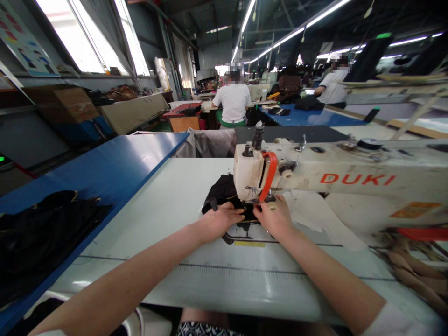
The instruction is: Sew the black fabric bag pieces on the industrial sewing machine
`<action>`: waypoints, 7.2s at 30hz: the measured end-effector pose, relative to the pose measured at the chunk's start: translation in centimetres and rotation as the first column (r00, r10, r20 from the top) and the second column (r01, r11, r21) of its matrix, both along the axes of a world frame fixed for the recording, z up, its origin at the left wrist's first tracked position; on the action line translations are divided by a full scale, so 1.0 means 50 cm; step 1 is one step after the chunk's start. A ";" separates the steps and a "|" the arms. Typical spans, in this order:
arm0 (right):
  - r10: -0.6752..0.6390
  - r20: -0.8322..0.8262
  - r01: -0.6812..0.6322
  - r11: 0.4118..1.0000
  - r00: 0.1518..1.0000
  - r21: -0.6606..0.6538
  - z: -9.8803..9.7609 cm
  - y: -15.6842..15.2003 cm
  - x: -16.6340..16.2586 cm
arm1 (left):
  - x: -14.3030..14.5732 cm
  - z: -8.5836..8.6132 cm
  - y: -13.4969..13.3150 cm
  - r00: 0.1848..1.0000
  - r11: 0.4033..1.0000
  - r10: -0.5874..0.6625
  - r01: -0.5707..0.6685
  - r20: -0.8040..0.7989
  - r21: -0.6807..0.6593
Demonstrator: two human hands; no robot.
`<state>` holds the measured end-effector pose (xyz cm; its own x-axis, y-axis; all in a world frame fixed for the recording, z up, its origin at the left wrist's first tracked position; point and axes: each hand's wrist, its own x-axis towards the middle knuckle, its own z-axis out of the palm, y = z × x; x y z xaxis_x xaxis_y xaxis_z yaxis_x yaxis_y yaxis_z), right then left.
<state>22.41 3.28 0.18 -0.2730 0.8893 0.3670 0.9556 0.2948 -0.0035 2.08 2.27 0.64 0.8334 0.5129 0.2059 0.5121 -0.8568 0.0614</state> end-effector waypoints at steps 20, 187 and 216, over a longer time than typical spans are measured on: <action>0.348 0.049 -0.341 0.933 0.936 -0.114 0.033 -0.029 0.056 | -0.001 0.006 0.000 1.000 0.999 0.005 -0.005 0.010 -0.054; 0.387 0.047 -0.384 0.921 0.921 -0.062 0.006 -0.060 0.038 | 0.008 -0.007 0.026 0.991 0.995 0.096 -0.092 0.090 -0.049; 0.322 0.066 -0.318 0.946 0.944 -0.067 0.015 -0.062 0.029 | 0.014 -0.007 0.027 0.987 0.992 0.120 -0.115 0.103 -0.055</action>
<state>23.86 0.16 0.91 -0.5712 0.7688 0.2874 0.8091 0.5864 0.0394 2.77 3.65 0.29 0.7417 0.6174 0.2622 0.5974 -0.7858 0.1604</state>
